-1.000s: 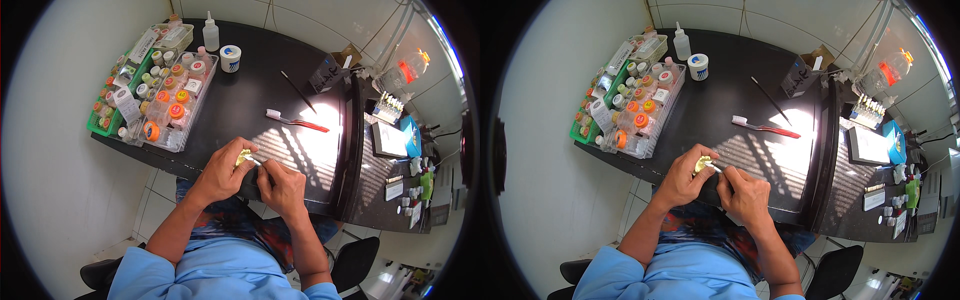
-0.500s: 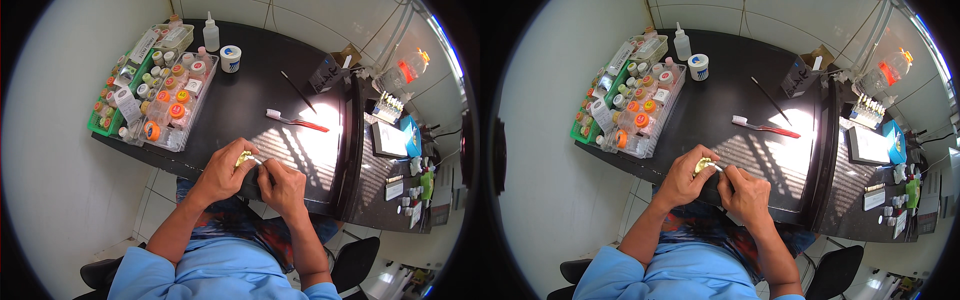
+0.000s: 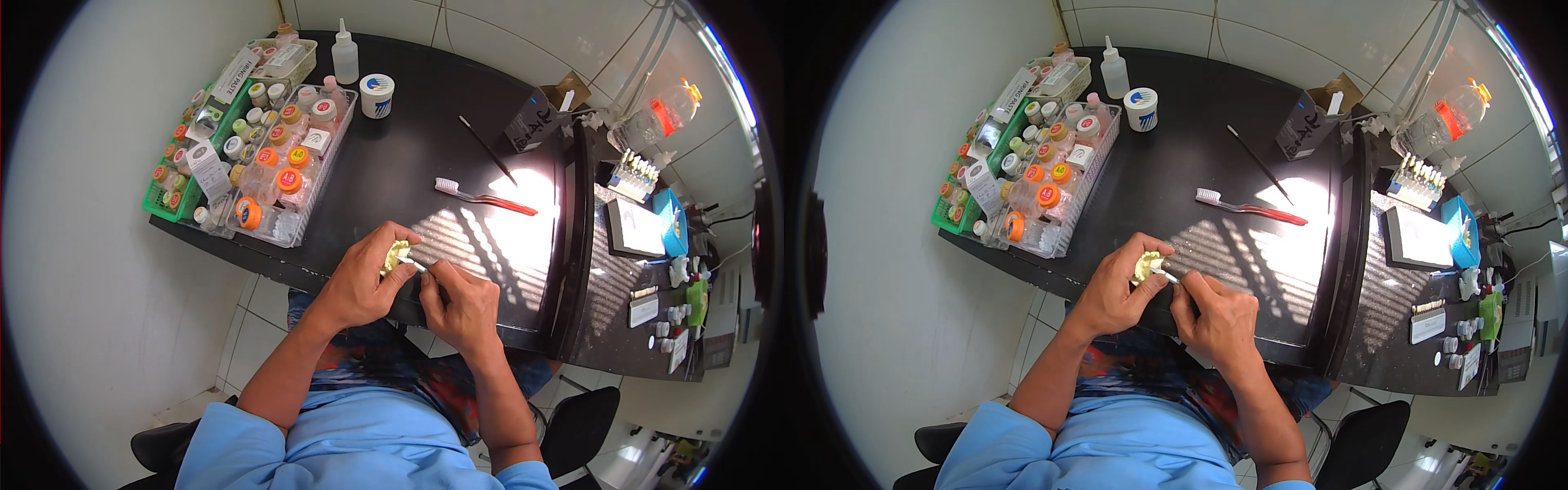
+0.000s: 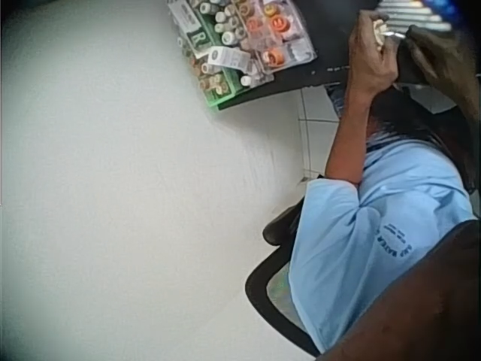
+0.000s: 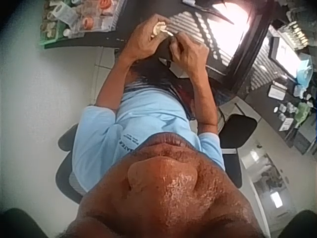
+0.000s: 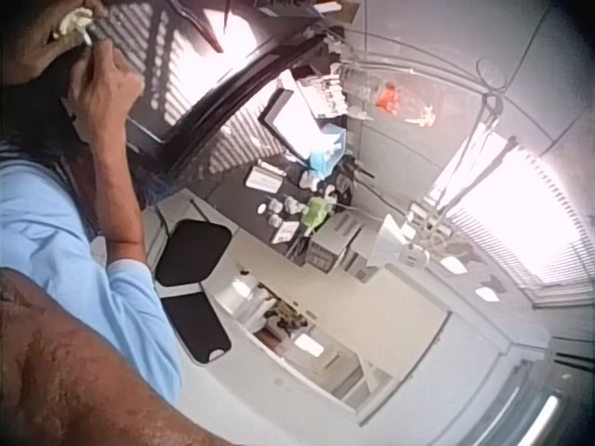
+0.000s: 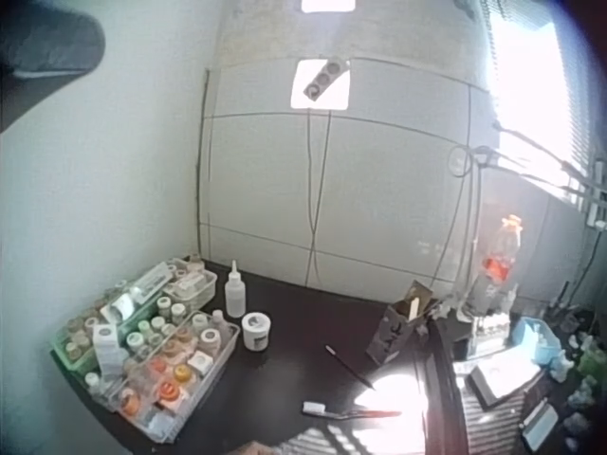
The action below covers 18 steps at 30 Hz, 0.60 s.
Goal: Applying stain or ceramic material to a dental model using a brush and sculpting tool.
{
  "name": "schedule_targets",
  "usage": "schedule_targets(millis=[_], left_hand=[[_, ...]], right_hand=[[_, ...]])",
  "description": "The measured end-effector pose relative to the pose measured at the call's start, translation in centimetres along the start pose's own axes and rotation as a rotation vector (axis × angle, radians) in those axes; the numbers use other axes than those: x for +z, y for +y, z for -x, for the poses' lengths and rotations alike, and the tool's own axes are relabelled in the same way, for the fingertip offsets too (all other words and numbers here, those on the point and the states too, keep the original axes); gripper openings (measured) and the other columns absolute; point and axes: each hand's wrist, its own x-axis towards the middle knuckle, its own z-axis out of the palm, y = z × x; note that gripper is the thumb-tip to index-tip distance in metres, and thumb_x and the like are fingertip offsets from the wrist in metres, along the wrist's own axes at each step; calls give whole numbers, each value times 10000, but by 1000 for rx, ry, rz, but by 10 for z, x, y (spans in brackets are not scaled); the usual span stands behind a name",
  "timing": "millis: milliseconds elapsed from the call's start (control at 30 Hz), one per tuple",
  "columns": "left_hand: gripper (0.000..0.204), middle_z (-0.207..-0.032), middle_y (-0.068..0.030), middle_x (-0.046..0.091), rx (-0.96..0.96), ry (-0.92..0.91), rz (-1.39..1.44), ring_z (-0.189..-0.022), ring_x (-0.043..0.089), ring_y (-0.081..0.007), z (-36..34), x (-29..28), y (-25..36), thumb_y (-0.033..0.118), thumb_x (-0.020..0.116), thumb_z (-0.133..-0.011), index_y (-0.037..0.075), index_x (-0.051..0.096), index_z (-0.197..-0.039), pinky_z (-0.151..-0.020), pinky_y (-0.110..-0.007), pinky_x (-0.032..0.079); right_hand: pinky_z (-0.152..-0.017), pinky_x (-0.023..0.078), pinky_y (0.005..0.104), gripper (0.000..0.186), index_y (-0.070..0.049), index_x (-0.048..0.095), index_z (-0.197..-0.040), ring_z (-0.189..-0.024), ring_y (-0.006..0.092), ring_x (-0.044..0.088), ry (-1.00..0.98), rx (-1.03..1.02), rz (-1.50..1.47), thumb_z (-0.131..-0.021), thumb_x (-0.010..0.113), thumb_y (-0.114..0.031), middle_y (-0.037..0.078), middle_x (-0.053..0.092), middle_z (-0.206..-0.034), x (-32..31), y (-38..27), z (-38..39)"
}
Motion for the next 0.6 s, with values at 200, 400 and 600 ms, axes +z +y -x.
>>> schedule_targets(millis=[200, 400, 600], left_hand=[[321, -1167, -176, 749, 21, 4, 2, -1085, 758, -335, 1, -1, -1, 107, 735, -1031, 8, 640, -1322, -968, -417, 568], [320, -1178, -180, 755, 10, -1, 20, -1091, 761, -343, 0, 0, -3, 113, 738, -1030, 3, 640, -1315, -970, -415, 569], [300, -1143, -172, 766, -13, -13, 19, -1064, 770, -341, 0, 0, -2, 118, 737, -1033, 9, 649, -1299, -946, -414, 574]], right_hand=[[-503, 486, 431, 125, -100, 685, -868, -544, 304, 666, -11, -6, -4, -943, 777, -138, 67, 699, -716, -1, -2, -1], [-506, 490, 432, 123, -99, 683, -866, -548, 306, 670, -8, -5, 5, -943, 772, -135, 69, 695, -713, 0, -2, -1], [-506, 489, 434, 125, -99, 681, -867, -550, 310, 670, 5, -1, 12, -944, 774, -131, 70, 690, -709, 1, -1, -1]])
